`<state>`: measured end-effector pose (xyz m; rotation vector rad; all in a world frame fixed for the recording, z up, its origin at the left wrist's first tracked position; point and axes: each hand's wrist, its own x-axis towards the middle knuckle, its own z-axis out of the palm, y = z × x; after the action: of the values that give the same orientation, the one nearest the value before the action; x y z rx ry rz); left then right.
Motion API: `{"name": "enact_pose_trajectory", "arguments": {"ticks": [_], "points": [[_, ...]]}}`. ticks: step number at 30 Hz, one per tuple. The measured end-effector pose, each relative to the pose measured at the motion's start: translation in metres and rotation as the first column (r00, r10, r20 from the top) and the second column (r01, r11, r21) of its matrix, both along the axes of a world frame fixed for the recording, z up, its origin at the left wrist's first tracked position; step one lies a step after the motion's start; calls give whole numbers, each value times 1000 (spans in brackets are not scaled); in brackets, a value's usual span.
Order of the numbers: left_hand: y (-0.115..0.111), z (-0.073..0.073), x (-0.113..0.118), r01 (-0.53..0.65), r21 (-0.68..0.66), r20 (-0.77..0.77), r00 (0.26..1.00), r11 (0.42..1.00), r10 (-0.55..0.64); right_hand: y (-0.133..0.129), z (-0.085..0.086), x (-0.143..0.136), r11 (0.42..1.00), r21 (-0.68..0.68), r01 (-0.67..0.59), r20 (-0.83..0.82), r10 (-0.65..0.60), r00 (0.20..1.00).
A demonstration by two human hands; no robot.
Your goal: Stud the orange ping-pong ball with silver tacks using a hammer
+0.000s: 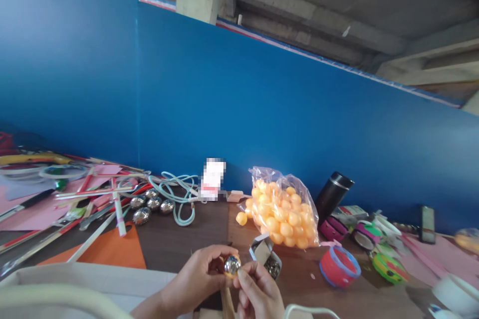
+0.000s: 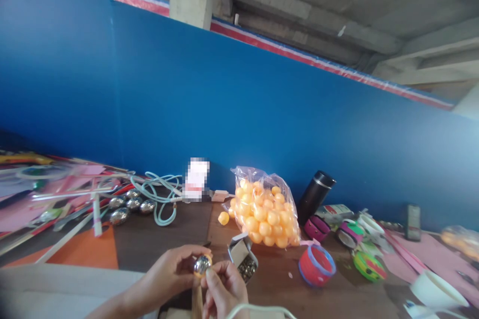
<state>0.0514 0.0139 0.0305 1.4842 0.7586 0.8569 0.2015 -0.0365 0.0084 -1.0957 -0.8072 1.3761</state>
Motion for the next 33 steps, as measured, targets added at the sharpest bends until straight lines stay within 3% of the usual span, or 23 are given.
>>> {"name": "enact_pose_trajectory", "arguments": {"ticks": [22,33], "points": [[-1,3,-1,-7,-20,-15,1000,1000,7,-2,9,-8,997,19,76,-114,-73,991],[0,1,1,15,-44,67,998,999,-12,-2,9,-8,999,38,36,-173,-29,985]]}}
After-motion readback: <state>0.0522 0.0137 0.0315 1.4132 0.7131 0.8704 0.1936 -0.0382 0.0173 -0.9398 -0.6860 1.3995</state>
